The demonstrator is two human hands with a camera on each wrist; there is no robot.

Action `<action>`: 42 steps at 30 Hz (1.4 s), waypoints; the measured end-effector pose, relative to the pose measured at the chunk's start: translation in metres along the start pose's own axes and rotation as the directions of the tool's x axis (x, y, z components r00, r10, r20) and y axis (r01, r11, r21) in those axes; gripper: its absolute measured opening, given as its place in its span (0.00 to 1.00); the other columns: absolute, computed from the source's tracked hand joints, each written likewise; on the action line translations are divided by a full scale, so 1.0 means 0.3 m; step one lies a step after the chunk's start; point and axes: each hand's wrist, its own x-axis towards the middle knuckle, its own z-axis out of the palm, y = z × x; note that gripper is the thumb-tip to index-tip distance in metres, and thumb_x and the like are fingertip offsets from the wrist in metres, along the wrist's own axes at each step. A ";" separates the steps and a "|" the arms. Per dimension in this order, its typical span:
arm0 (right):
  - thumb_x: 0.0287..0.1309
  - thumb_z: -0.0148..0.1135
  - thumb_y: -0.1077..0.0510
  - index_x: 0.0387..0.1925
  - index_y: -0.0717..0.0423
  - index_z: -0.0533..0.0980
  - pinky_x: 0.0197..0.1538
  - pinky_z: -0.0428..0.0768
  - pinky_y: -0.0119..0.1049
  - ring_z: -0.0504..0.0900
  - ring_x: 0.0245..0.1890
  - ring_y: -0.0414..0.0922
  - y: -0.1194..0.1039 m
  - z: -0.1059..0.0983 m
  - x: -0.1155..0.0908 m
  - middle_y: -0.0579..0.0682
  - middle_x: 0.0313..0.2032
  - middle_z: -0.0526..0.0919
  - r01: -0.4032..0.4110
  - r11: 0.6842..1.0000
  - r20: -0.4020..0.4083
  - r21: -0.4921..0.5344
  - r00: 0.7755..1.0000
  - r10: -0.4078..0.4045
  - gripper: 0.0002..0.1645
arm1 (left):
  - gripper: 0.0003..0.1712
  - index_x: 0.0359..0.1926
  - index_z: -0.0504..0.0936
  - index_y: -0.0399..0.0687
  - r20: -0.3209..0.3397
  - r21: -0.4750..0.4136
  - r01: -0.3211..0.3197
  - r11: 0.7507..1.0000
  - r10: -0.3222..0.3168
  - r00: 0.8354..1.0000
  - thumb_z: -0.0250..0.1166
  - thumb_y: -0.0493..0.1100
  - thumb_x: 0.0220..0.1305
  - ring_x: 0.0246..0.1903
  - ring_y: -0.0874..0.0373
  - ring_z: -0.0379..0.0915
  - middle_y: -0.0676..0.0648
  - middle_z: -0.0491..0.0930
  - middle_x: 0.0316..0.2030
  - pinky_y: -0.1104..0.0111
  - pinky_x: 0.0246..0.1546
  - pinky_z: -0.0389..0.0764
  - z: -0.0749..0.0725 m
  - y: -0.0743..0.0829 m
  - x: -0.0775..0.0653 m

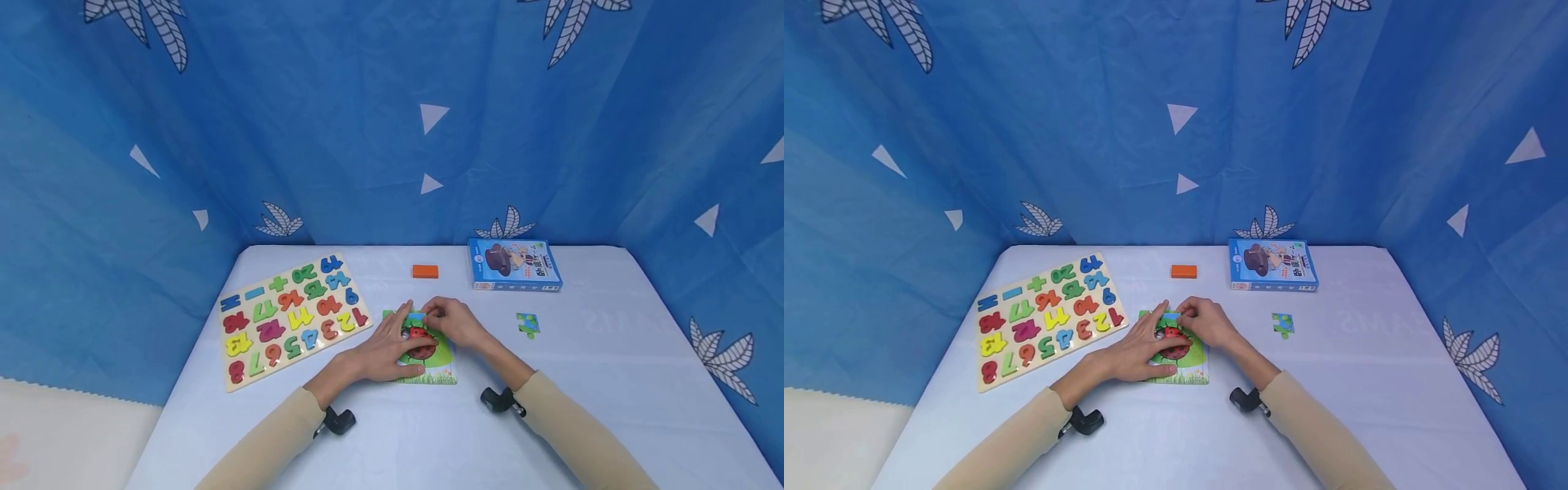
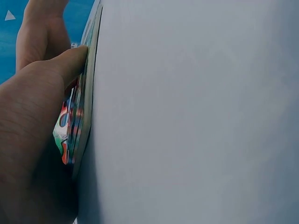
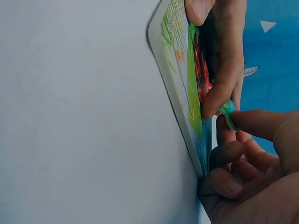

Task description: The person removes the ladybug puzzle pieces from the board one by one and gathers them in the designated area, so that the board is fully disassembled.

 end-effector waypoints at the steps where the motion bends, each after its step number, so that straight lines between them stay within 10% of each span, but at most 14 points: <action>1: 0.66 0.63 0.55 0.47 0.52 0.81 0.49 0.77 0.42 0.79 0.38 0.43 0.001 -0.002 -0.002 0.44 0.34 0.83 -0.006 1.000 -0.001 0.002 1.000 0.006 0.10 | 0.36 0.74 0.64 0.76 -0.001 0.004 -0.001 1.000 0.001 1.000 0.52 0.73 0.68 0.79 0.49 0.19 0.40 0.26 0.80 0.46 0.76 0.42 0.000 0.000 0.000; 22: 0.66 0.63 0.54 0.47 0.49 0.81 0.46 0.76 0.40 0.78 0.41 0.46 0.056 -0.123 -0.057 0.47 0.37 0.83 -0.032 0.999 -0.030 0.022 0.999 0.032 0.09 | 0.37 0.76 0.57 0.80 0.050 0.023 0.007 1.000 -0.008 0.999 0.47 0.74 0.69 0.79 0.44 0.19 0.39 0.26 0.80 0.47 0.77 0.38 0.009 -0.004 0.001; 42: 0.66 0.64 0.56 0.47 0.50 0.82 0.36 0.75 0.39 0.76 0.35 0.47 0.199 -0.309 -0.126 0.49 0.35 0.82 -0.042 0.979 -0.082 -0.200 0.996 0.026 0.10 | 0.39 0.77 0.48 0.81 0.066 0.088 -0.010 0.996 0.005 0.998 0.44 0.76 0.69 0.78 0.44 0.17 0.38 0.24 0.79 0.48 0.77 0.36 0.003 -0.003 -0.004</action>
